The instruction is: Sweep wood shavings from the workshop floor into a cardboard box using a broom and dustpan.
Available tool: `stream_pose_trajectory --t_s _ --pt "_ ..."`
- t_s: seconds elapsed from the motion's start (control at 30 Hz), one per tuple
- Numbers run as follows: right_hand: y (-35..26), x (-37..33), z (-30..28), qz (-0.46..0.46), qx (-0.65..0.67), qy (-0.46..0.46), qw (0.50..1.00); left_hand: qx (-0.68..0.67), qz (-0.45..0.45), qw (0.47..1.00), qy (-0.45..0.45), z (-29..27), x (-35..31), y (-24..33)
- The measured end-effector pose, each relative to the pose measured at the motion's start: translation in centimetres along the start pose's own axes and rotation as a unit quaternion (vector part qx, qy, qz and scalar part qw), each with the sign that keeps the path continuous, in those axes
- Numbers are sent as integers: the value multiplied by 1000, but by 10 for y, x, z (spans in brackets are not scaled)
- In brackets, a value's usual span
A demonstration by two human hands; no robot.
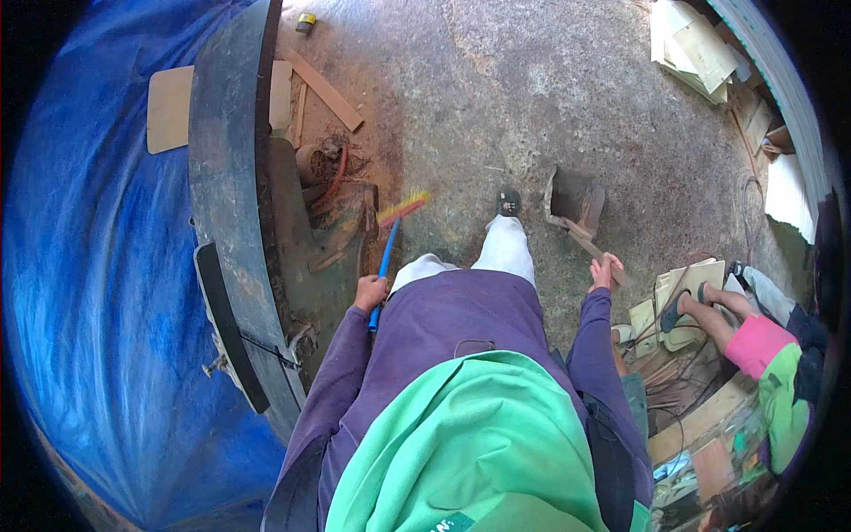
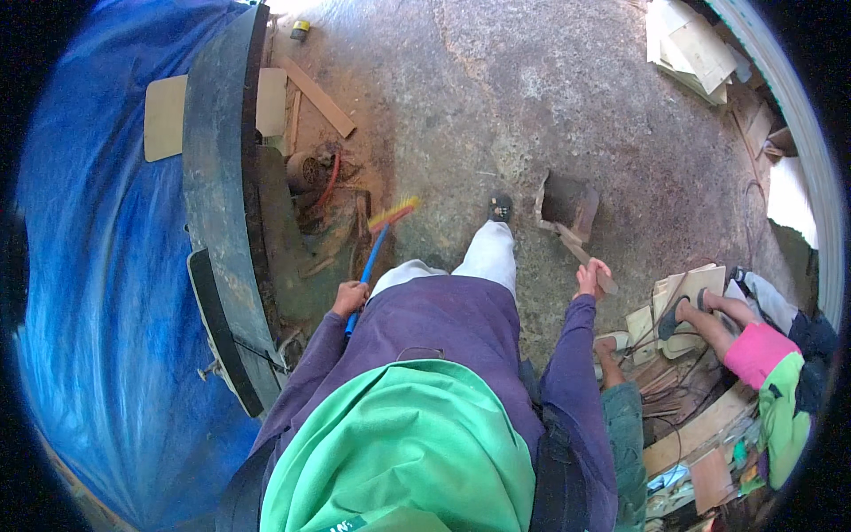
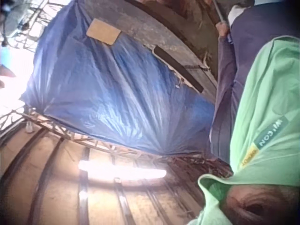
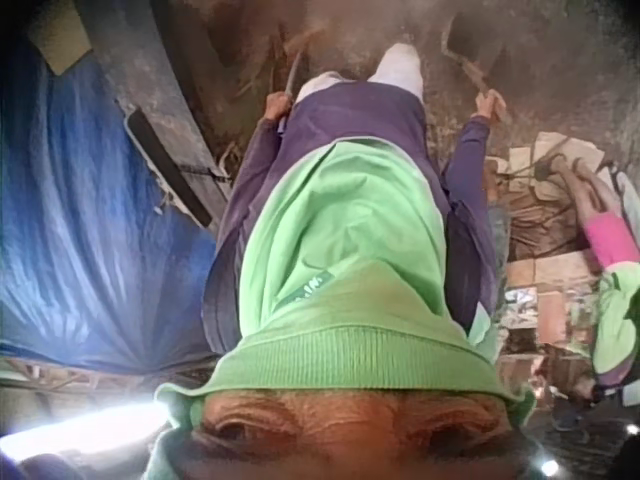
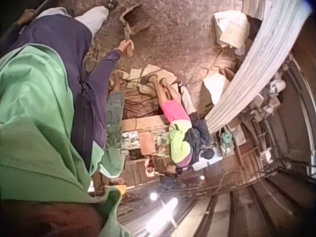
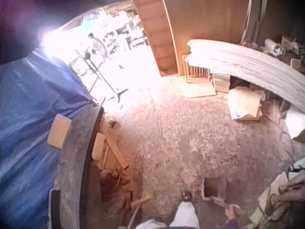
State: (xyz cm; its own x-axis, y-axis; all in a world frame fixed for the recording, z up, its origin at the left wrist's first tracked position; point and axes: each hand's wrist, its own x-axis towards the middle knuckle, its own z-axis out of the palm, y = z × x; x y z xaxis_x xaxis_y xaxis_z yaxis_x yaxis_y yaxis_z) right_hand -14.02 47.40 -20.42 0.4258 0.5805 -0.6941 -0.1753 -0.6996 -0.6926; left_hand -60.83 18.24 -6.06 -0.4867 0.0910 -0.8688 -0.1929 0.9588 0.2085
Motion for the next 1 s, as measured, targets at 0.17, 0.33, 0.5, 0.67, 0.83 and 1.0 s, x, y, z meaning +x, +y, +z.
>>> stream_pose_trajectory --t_s 0.17,0.33,0.5,0.67,0.83,1.0 --pt "-16 20 24 -19 -17 -40 999 16 111 993 22 12 -20 48" --pt "-23 40 46 -28 -18 -35 999 12 134 991 14 24 -27 69" --pt "-16 58 51 -83 -43 -3 996 56 210 975 42 32 -14 54" --pt "-13 53 46 -15 -5 52 999 69 238 968 26 33 -4 37" --pt "-35 33 54 1 8 40 999 -62 104 992 -38 23 -14 21" --pt "-59 -11 72 -2 -23 10 1000 -232 46 971 -37 13 -15 -37"
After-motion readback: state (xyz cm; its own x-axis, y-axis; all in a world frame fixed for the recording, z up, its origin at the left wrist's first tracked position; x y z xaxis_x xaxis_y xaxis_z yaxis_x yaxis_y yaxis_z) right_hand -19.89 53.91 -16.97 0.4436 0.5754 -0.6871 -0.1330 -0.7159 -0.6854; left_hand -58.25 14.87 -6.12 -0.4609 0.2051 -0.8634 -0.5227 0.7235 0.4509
